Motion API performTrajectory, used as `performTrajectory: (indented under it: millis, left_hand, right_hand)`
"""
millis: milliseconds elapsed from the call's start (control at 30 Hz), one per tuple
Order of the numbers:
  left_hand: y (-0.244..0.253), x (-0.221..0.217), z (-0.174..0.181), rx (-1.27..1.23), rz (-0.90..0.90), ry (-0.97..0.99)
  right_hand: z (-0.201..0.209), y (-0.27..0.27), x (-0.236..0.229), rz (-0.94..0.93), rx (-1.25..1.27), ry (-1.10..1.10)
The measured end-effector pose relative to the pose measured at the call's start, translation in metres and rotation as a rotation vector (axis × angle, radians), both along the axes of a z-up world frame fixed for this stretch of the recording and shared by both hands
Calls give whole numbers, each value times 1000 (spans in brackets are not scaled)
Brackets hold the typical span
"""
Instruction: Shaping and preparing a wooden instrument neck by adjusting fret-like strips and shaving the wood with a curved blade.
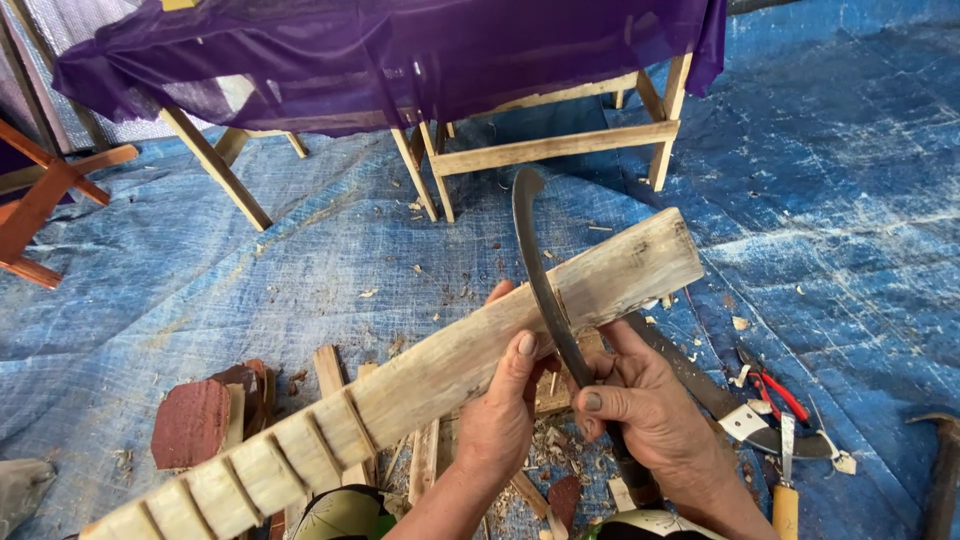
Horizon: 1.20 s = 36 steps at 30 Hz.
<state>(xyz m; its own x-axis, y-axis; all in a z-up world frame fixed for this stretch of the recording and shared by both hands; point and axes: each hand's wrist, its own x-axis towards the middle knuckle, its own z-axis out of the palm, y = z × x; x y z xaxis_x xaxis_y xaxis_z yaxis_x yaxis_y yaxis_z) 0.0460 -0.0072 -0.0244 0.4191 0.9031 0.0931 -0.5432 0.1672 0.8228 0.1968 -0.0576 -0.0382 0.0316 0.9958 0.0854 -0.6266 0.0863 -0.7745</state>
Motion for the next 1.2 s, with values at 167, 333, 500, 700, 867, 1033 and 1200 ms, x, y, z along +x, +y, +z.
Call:
performTrajectory:
  millis: [167, 333, 500, 700, 867, 1033, 1200]
  left_hand:
    - [-5, -1, 4, 69, 20, -20]
    - [-11, -1, 3, 37, 51, -87]
    - [-15, -3, 5, 77, 121, -12]
    - [-23, -6, 11, 67, 177, 134]
    - [-26, -7, 12, 188, 182, 41]
    - [-34, -8, 11, 142, 314, 187]
    - [-38, -10, 6, 296, 395, 239]
  right_hand:
    - [-8, 2, 2, 19, 11, 71]
    - [-10, 0, 1, 11, 11, 90]
    - [-12, 0, 0, 15, 28, 86]
    - [-12, -3, -2, -2, 32, 75]
    - [-20, -4, -1, -20, 22, 90]
    - [-12, -8, -6, -62, -6, 40]
    - [-16, -9, -8, -71, -13, 63]
